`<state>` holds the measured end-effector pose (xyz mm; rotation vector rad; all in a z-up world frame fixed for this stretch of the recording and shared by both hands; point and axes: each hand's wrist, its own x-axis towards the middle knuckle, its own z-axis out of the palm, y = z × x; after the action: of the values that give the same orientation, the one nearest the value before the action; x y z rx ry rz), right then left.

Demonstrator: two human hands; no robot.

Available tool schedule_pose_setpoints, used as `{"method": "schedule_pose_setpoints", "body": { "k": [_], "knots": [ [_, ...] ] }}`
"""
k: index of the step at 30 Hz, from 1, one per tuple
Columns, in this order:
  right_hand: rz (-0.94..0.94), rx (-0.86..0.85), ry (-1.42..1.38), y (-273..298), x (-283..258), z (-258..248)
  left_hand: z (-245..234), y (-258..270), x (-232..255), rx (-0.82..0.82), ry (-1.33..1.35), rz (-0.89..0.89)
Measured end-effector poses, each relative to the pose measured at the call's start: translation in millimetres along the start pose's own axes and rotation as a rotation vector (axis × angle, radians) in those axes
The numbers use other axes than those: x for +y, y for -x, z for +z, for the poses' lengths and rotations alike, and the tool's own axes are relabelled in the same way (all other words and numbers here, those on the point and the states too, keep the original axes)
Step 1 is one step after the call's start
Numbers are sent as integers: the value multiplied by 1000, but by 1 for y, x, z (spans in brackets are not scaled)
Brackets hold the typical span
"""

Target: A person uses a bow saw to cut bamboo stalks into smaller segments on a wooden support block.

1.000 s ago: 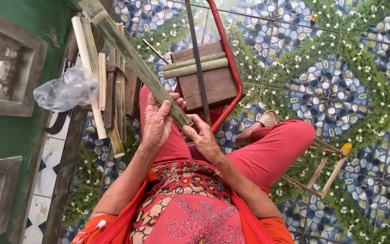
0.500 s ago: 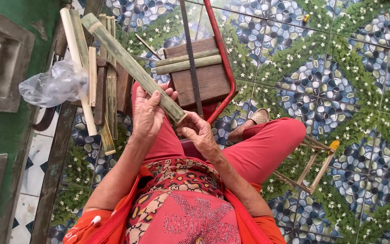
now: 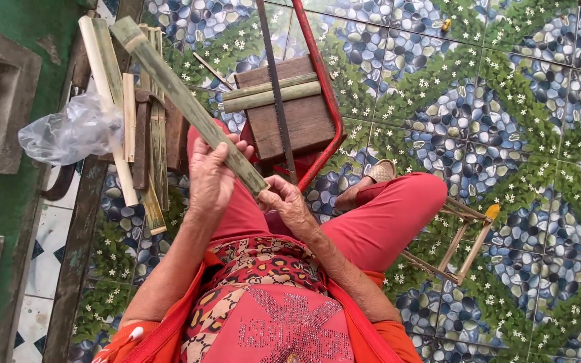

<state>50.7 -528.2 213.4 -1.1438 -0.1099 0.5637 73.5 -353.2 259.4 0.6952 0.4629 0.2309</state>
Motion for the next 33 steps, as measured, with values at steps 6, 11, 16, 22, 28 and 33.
{"method": "schedule_pose_setpoints", "body": {
  "k": [6,11,16,22,28,33],
  "knots": [
    [25,63,163,4,42,-34,-32,-23,39,74,5,75],
    [99,267,69,9,22,-50,-74,-31,27,160,51,-33],
    [85,497,-208,-1,16,-90,-85,-19,-14,191,125,-230],
    [-44,671,-319,7,-13,-138,-57,-17,-10,229,273,-383],
    [-47,726,-331,10,16,-194,-83,-34,-13,101,-70,-326],
    [17,750,-438,17,37,-207,-79,-25,9,-103,-787,-219]
  ]
}}
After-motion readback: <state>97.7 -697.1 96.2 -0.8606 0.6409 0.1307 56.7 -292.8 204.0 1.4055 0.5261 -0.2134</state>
